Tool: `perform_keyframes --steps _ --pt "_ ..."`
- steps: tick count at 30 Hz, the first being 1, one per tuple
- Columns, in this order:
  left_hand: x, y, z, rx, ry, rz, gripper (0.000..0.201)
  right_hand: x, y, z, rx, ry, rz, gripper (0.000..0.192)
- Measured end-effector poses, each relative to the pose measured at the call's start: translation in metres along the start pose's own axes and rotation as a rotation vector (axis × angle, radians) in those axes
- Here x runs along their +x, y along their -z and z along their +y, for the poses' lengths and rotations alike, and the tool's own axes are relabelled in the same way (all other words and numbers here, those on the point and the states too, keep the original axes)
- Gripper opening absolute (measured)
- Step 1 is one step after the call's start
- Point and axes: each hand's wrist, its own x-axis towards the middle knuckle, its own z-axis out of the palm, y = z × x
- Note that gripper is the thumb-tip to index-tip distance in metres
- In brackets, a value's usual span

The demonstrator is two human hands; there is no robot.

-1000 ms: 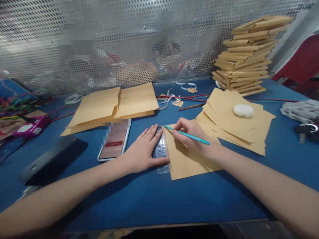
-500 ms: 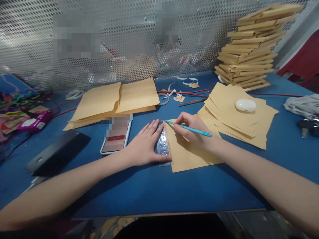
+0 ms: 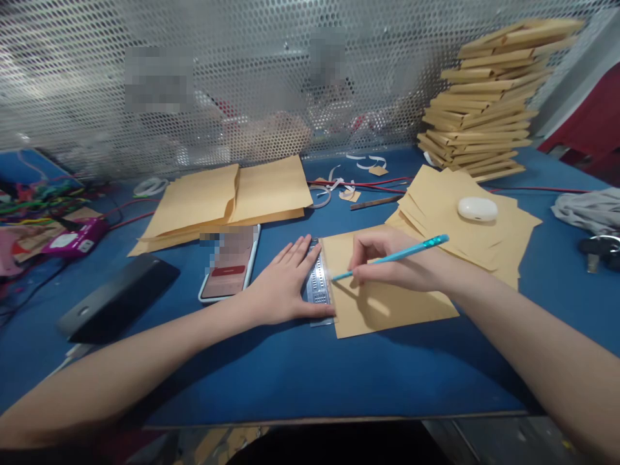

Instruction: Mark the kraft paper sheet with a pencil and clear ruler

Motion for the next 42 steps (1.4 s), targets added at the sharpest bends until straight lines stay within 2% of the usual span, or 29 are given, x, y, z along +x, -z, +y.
perform_keyframes --steps 2,4,6,10,12,17,23,27,32,42 --pt "0.000 0.000 0.001 -0.001 0.006 -0.005 0.121 -0.004 0.005 -0.005 0.038 -0.022 -0.123 0.011" --pt "0.001 0.000 0.001 -0.005 0.011 -0.006 0.123 -0.008 0.010 -0.007 0.084 -0.042 -0.173 0.012" --pt "0.001 -0.001 0.000 -0.009 0.011 -0.003 0.124 -0.011 0.014 -0.005 0.168 -0.043 -0.097 0.011" --pt "0.002 -0.003 -0.003 -0.017 0.003 0.010 0.122 -0.014 0.016 0.007 0.317 -0.009 0.176 0.014" --pt "0.000 -0.003 -0.003 -0.023 0.003 0.013 0.122 -0.015 0.012 0.013 0.305 -0.033 0.226 0.012" --pt "-0.010 -0.004 0.007 -0.019 0.005 0.000 0.122 -0.012 -0.005 0.019 0.232 -0.104 0.228 0.011" --pt "-0.021 -0.007 0.020 -0.004 0.000 -0.028 0.124 -0.008 -0.016 0.023 0.172 -0.064 0.242 0.012" --pt "-0.024 -0.008 0.023 0.009 0.021 -0.045 0.125 -0.009 -0.019 0.025 0.202 -0.034 0.206 0.013" --pt "-0.027 -0.009 0.025 0.015 0.021 -0.058 0.123 -0.010 -0.021 0.021 0.114 -0.032 0.185 0.012" --pt "-0.028 -0.012 0.022 -0.027 -0.009 -0.013 0.124 -0.011 -0.021 0.013 0.032 -0.047 0.176 0.013"
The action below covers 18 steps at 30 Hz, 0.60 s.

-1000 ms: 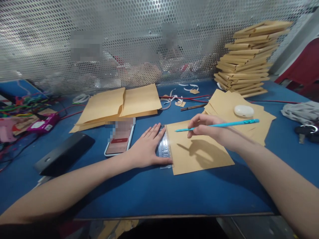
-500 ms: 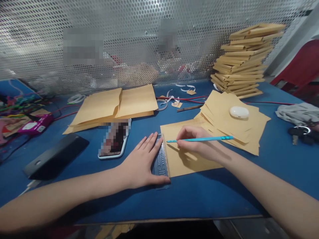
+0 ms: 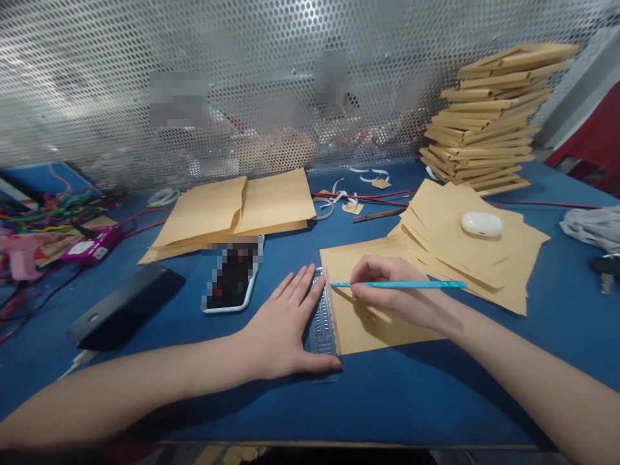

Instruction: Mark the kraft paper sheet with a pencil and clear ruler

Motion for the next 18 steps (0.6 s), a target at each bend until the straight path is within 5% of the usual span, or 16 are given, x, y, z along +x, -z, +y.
perform_keyframes --steps 18 --pt "-0.0005 0.0019 0.0012 -0.013 -0.011 -0.002 0.119 0.0015 0.0001 0.0018 -0.104 0.010 0.005 0.017"
